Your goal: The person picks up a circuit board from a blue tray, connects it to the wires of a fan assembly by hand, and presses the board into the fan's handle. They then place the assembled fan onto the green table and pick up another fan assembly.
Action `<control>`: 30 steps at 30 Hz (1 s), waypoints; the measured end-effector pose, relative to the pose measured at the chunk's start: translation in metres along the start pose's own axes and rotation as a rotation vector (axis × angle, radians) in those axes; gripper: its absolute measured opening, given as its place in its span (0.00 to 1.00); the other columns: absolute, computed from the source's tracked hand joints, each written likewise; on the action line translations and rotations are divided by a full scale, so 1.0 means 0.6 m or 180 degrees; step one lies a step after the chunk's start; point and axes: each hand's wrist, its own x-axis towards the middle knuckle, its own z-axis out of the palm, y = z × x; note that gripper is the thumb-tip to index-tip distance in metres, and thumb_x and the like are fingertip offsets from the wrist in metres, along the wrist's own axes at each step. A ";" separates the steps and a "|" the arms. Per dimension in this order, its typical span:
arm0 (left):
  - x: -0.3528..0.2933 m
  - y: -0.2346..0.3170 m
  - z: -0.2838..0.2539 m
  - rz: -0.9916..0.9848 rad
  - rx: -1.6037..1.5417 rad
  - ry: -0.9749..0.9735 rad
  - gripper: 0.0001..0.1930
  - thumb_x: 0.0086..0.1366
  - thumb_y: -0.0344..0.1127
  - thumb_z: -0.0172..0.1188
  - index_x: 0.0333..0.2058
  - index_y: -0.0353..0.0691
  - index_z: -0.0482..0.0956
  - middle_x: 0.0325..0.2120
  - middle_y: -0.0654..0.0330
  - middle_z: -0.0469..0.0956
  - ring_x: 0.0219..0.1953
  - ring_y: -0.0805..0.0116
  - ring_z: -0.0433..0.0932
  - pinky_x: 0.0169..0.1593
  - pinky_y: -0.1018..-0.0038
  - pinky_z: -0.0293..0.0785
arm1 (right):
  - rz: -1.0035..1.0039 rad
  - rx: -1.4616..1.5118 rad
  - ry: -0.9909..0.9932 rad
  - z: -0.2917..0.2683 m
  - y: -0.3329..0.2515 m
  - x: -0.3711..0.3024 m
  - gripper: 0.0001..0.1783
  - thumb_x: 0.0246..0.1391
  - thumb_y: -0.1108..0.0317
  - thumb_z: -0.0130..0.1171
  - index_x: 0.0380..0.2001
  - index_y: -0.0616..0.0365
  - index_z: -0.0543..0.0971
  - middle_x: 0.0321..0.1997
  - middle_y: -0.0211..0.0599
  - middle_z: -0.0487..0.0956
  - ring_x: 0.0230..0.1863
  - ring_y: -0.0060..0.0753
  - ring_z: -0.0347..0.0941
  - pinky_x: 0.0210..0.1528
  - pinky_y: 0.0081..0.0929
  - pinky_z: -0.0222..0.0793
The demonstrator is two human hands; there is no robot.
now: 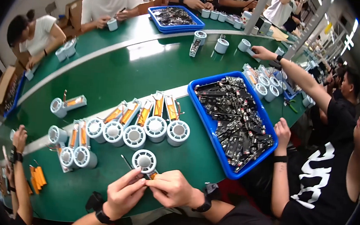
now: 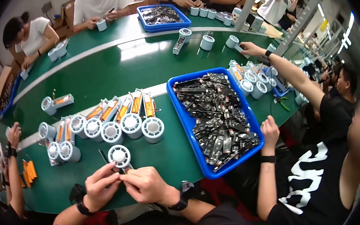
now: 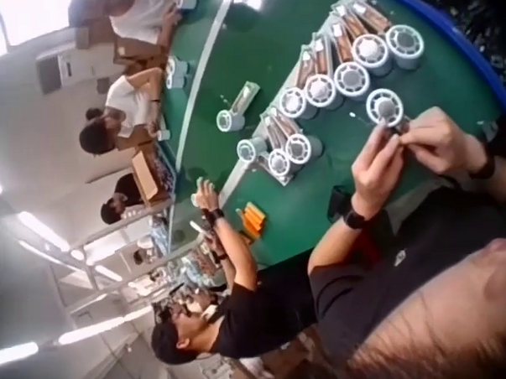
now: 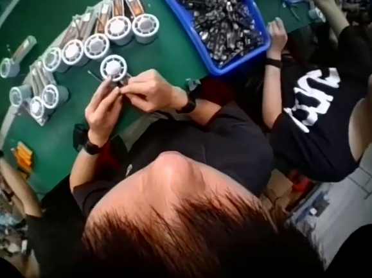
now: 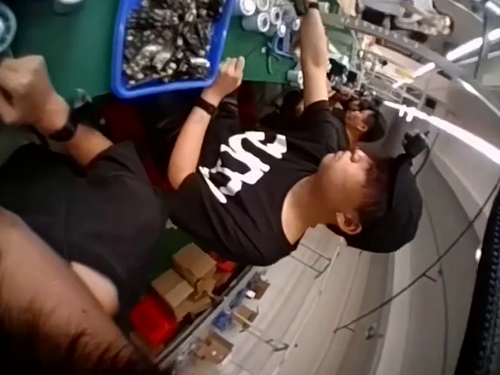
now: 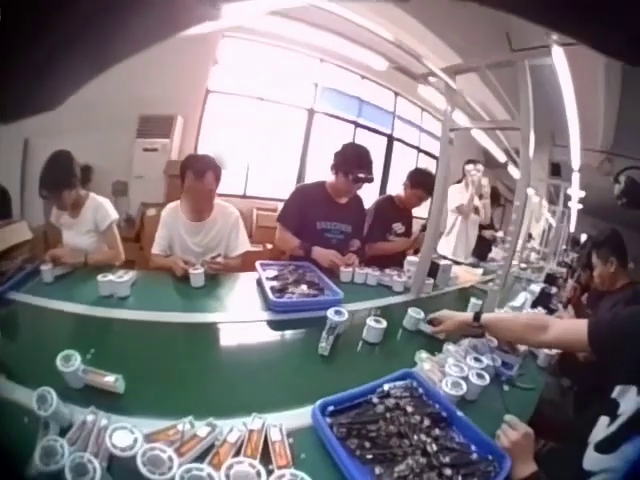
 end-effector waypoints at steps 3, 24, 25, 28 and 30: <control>0.025 0.005 -0.002 0.0169 0.0012 -0.0030 0.18 0.51 0.20 0.76 0.43 0.33 0.87 0.52 0.42 0.83 0.42 0.54 0.89 0.44 0.66 0.88 | 0.0114 0.0047 0.0014 -0.015 -0.005 0.007 0.14 0.46 0.83 0.64 0.39 0.65 0.85 0.23 0.40 0.80 0.20 0.42 0.76 0.23 0.34 0.70; 0.021 -0.005 -0.012 0.0374 0.0311 0.0090 0.21 0.52 0.18 0.77 0.46 0.35 0.85 0.52 0.46 0.82 0.39 0.63 0.86 0.38 0.74 0.85 | 0.0857 -0.0262 0.0455 -0.018 -0.038 -0.023 0.10 0.54 0.83 0.65 0.40 0.66 0.85 0.31 0.42 0.82 0.26 0.30 0.76 0.27 0.23 0.69; 0.025 -0.001 -0.017 0.0375 0.0484 -0.0024 0.21 0.53 0.19 0.77 0.47 0.35 0.85 0.50 0.47 0.82 0.35 0.65 0.85 0.35 0.75 0.82 | 0.0904 -0.0256 0.0527 -0.023 -0.039 -0.026 0.09 0.55 0.82 0.65 0.40 0.66 0.84 0.31 0.42 0.82 0.26 0.30 0.76 0.27 0.23 0.69; 0.032 0.017 -0.027 0.0419 0.0860 -0.0246 0.21 0.55 0.21 0.77 0.49 0.36 0.84 0.46 0.50 0.83 0.29 0.68 0.81 0.29 0.77 0.76 | 0.0822 -0.0183 0.0361 -0.052 -0.038 -0.031 0.08 0.57 0.78 0.65 0.40 0.66 0.84 0.30 0.41 0.82 0.26 0.30 0.76 0.28 0.23 0.68; 0.034 0.036 -0.020 -0.0422 0.0138 -0.0318 0.24 0.56 0.23 0.76 0.52 0.37 0.82 0.40 0.54 0.83 0.24 0.70 0.77 0.26 0.77 0.70 | 0.0603 -0.0052 -0.0174 -0.073 -0.037 -0.029 0.08 0.59 0.74 0.66 0.40 0.66 0.83 0.29 0.40 0.81 0.25 0.30 0.75 0.28 0.22 0.68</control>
